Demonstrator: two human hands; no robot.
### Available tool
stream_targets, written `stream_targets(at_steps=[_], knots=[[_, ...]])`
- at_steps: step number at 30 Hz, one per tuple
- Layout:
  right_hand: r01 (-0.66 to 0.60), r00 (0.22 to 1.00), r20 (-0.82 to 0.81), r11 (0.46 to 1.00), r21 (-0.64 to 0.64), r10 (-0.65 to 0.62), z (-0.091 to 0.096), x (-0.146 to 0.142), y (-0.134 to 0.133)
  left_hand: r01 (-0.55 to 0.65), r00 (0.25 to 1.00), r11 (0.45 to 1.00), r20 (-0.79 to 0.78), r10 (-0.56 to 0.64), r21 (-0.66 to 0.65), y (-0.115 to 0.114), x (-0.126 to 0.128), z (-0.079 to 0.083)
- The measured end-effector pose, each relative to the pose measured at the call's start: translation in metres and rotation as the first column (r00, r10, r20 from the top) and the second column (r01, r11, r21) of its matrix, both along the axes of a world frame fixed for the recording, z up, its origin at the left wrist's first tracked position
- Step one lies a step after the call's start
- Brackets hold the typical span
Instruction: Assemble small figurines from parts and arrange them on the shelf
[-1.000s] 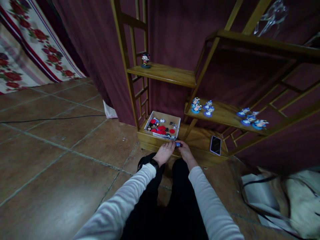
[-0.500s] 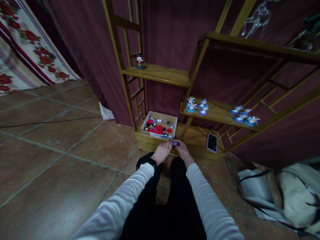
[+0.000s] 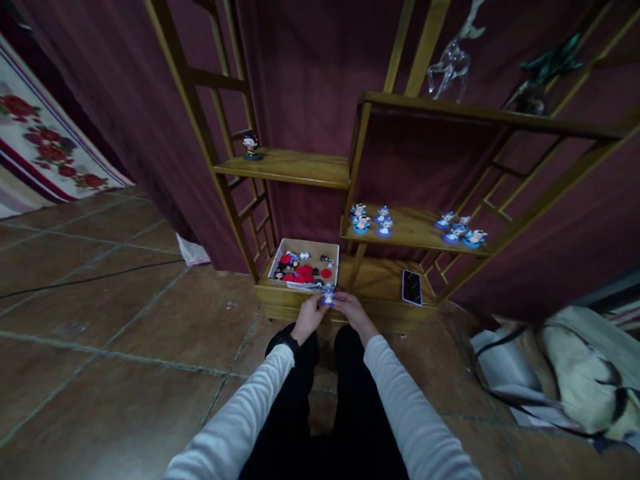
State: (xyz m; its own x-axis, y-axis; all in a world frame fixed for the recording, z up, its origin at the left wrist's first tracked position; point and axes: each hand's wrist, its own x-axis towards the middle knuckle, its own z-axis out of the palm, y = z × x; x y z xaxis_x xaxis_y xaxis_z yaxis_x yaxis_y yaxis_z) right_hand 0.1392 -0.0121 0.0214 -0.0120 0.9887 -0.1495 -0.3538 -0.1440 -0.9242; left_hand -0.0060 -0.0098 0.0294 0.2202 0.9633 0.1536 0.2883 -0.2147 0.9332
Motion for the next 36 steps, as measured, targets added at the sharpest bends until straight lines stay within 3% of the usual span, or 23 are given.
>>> stream_targets(at_steps=[4,10,18,25,36], knots=[[0.004,0.997,-0.075,1.000,-0.022,-0.006,0.003,0.001,-0.001,0.091,0.906,0.945,0.419,0.052,-0.313,0.011,0.001,-0.007],[-0.001,0.995,-0.099,1.000,0.022,0.003,0.006,0.001,-0.005,0.170,0.794,0.846,0.579,0.185,-0.505,0.014,-0.005,-0.003],[0.028,0.997,-0.073,1.000,0.007,-0.027,0.011,0.000,-0.006,0.167,0.778,0.833,0.590,0.218,-0.527,0.013,-0.007,-0.001],[-0.002,1.000,-0.010,1.000,-0.015,0.002,0.008,-0.004,-0.004,0.081,0.803,0.875,0.552,0.227,-0.477,0.011,-0.004,0.000],[0.046,0.998,0.034,0.998,0.033,-0.047,0.006,-0.004,-0.001,0.184,0.831,0.869,0.544,0.112,-0.460,0.008,-0.007,0.006]])
